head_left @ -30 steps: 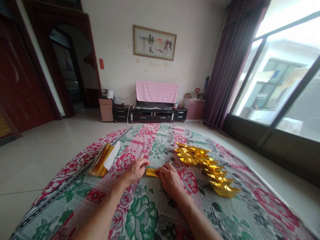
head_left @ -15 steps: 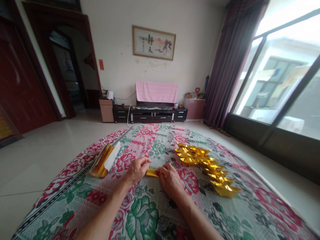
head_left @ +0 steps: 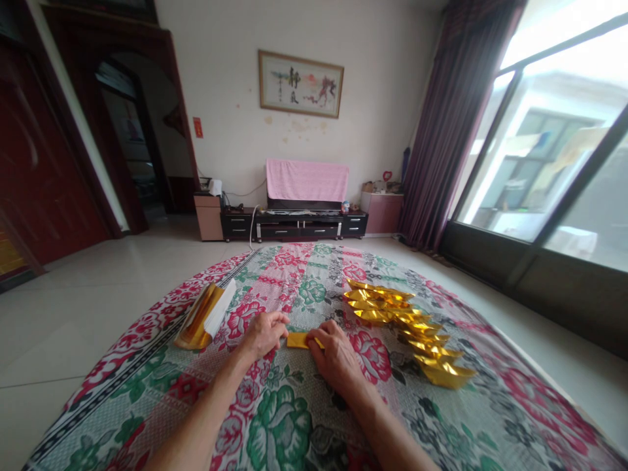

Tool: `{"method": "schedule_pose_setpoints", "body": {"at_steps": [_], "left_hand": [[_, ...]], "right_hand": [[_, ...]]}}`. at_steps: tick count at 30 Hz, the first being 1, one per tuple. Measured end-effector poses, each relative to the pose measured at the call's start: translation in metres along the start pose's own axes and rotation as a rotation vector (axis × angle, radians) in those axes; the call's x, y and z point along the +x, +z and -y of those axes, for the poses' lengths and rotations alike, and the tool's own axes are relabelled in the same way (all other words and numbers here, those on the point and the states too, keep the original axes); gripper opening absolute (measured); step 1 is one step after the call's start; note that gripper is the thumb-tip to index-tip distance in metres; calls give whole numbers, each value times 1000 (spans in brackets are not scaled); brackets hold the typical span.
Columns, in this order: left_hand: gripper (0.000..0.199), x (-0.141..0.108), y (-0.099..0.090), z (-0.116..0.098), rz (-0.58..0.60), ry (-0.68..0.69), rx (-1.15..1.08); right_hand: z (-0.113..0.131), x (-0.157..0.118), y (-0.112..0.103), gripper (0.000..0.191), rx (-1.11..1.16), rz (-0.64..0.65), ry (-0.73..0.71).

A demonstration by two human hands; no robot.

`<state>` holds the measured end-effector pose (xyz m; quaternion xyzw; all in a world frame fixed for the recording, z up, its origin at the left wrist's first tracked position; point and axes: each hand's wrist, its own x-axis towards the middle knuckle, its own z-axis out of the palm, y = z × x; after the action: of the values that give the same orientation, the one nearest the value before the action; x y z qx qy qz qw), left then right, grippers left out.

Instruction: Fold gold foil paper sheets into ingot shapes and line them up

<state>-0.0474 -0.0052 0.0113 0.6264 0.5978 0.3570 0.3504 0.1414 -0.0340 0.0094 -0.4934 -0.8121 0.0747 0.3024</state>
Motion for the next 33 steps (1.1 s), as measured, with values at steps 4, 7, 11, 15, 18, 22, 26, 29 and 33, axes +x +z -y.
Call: {"method": "schedule_pose_setpoints", "body": {"at_steps": [4,7,11,15,18,22,26,29,33], "left_hand": [[26,3,0,4,-8,-24,18],[27,4,0,4,-42,-52,46],[24,1,1,1,-44,32,163],[17,1,5,-1,-90,72,332],[15,3,7,-2,-128,91,448],[15,4,6,-3,-135,74,489],[16,2,2,-7,-116,45,463],[17,0,-1,-10,-70,6,424],[19,-1,-3,-13,-41,-16,424]], "right_hand": [[-2,0,4,18,-17,-23,1],[-2,1,8,16,-31,-36,9],[-1,0,10,16,-52,-57,22],[0,0,10,16,-70,-59,29],[1,1,11,15,-91,-63,52],[3,3,15,13,-122,-72,79],[7,5,18,11,-168,-79,121],[12,5,19,11,-204,-81,154],[17,4,21,14,-251,-103,183]]}}
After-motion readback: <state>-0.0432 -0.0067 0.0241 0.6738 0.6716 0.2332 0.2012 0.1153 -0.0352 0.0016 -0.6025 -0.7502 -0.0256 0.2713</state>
